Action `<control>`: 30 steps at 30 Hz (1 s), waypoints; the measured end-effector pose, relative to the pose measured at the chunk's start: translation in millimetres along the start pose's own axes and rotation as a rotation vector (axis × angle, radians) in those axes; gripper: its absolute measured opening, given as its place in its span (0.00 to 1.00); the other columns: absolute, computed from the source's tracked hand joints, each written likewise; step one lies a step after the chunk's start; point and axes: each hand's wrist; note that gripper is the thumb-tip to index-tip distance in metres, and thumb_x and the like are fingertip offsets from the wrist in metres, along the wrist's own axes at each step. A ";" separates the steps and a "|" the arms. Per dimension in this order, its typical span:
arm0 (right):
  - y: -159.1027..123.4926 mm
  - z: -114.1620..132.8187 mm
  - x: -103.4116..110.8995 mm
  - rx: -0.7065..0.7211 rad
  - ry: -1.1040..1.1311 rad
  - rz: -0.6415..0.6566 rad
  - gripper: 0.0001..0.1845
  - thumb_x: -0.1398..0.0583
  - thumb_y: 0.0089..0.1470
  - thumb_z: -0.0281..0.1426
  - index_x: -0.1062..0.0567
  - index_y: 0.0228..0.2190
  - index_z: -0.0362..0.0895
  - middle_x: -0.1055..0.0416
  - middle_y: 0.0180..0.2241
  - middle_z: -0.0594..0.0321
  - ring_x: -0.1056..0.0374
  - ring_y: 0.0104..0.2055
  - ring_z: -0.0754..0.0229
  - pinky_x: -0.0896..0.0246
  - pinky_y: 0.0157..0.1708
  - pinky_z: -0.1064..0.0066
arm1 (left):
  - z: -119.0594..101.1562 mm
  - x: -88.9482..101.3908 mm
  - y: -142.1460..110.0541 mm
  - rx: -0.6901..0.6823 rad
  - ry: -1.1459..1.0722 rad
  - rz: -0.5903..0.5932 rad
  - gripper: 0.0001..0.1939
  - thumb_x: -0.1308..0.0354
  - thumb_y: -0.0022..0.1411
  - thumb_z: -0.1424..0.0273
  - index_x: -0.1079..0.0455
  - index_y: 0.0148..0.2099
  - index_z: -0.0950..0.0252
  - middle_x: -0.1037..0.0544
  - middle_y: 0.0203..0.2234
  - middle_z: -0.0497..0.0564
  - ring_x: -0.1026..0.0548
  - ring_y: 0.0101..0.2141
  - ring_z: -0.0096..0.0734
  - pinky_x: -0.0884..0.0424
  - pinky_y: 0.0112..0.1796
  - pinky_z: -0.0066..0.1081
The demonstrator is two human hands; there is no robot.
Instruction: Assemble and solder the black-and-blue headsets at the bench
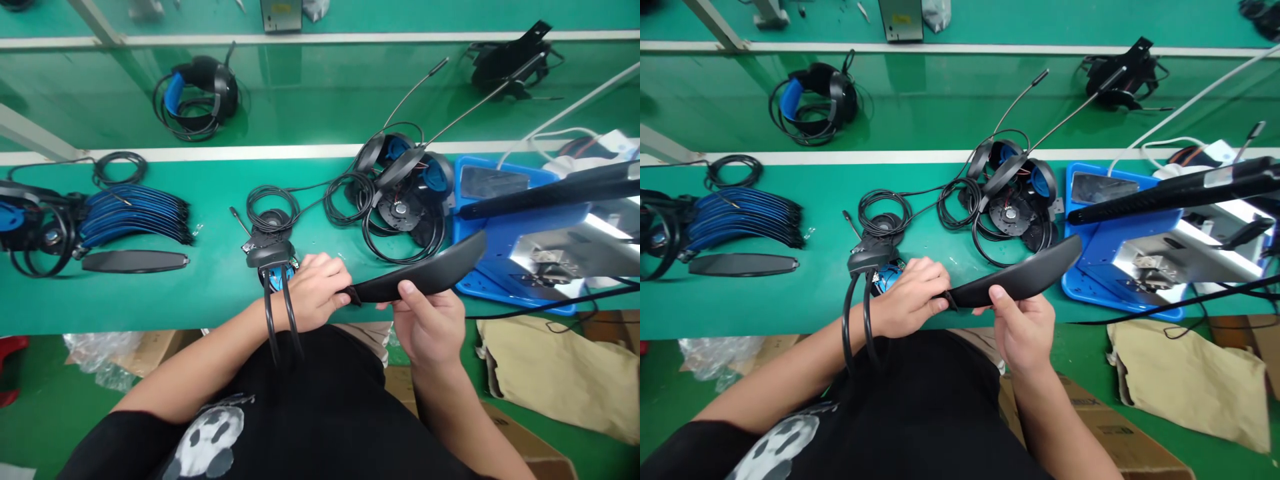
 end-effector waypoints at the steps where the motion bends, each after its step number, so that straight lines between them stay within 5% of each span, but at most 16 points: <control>1: -0.4 0.1 -0.6 -0.004 -0.001 0.010 0.09 0.27 0.50 0.33 0.19 0.28 0.43 0.24 0.26 0.63 0.27 0.23 0.59 0.21 0.27 0.61 | 1.0 0.2 -0.2 -0.006 0.000 0.003 0.13 0.52 0.76 0.62 0.32 0.41 0.63 0.25 0.42 0.54 0.33 0.42 0.41 0.41 0.44 0.41; 10: -9.3 -5.2 14.6 -0.034 -0.072 0.171 0.09 0.28 0.54 0.37 0.19 0.29 0.45 0.23 0.23 0.63 0.28 0.22 0.59 0.29 0.20 0.67 | 15.6 3.3 -4.0 -0.133 -0.011 0.044 0.11 0.48 0.76 0.67 0.24 0.43 0.62 0.21 0.40 0.52 0.30 0.42 0.36 0.41 0.40 0.36; 16: -20.2 -10.4 15.7 0.145 -0.509 0.519 0.10 0.30 0.56 0.32 0.17 0.42 0.48 0.19 0.41 0.57 0.22 0.42 0.53 0.23 0.43 0.62 | 8.8 -2.1 -10.4 -0.168 0.082 -0.064 0.12 0.48 0.72 0.72 0.23 0.40 0.63 0.21 0.38 0.53 0.29 0.39 0.35 0.38 0.40 0.37; 18: -24.9 -17.0 10.5 0.250 -0.568 0.560 0.08 0.33 0.59 0.29 0.18 0.42 0.50 0.20 0.40 0.58 0.23 0.43 0.55 0.24 0.44 0.63 | 7.7 -5.9 -13.2 -0.178 0.151 -0.104 0.12 0.47 0.70 0.74 0.23 0.38 0.63 0.20 0.37 0.52 0.29 0.38 0.35 0.37 0.40 0.39; 21: -31.8 -30.8 9.0 0.384 -0.654 0.547 0.08 0.36 0.62 0.27 0.19 0.41 0.50 0.21 0.40 0.60 0.23 0.41 0.58 0.25 0.43 0.66 | 9.9 -12.6 -18.8 -0.165 0.216 -0.210 0.10 0.44 0.68 0.71 0.21 0.43 0.59 0.19 0.38 0.50 0.27 0.40 0.37 0.35 0.44 0.41; 26: -39.8 -53.3 15.9 0.487 -0.768 0.453 0.13 0.41 0.66 0.30 0.19 0.47 0.53 0.24 0.48 0.57 0.25 0.51 0.54 0.27 0.49 0.63 | 19.7 -15.0 -41.7 -0.080 0.289 -0.350 0.13 0.41 0.67 0.71 0.22 0.52 0.60 0.20 0.53 0.55 0.26 0.52 0.44 0.29 0.52 0.45; 30: -44.3 -69.1 10.1 0.144 -0.669 0.178 0.22 0.35 0.58 0.36 0.26 0.53 0.50 0.26 0.49 0.54 0.25 0.43 0.54 0.25 0.39 0.63 | 29.5 -2.0 -74.9 -0.031 0.393 -0.318 0.16 0.44 0.67 0.77 0.22 0.52 0.58 0.21 0.55 0.56 0.25 0.54 0.46 0.28 0.52 0.48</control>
Point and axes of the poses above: each hand's wrist, its own y-axis towards the middle knuckle, its own x-axis out of the back of the hand, z = x × y
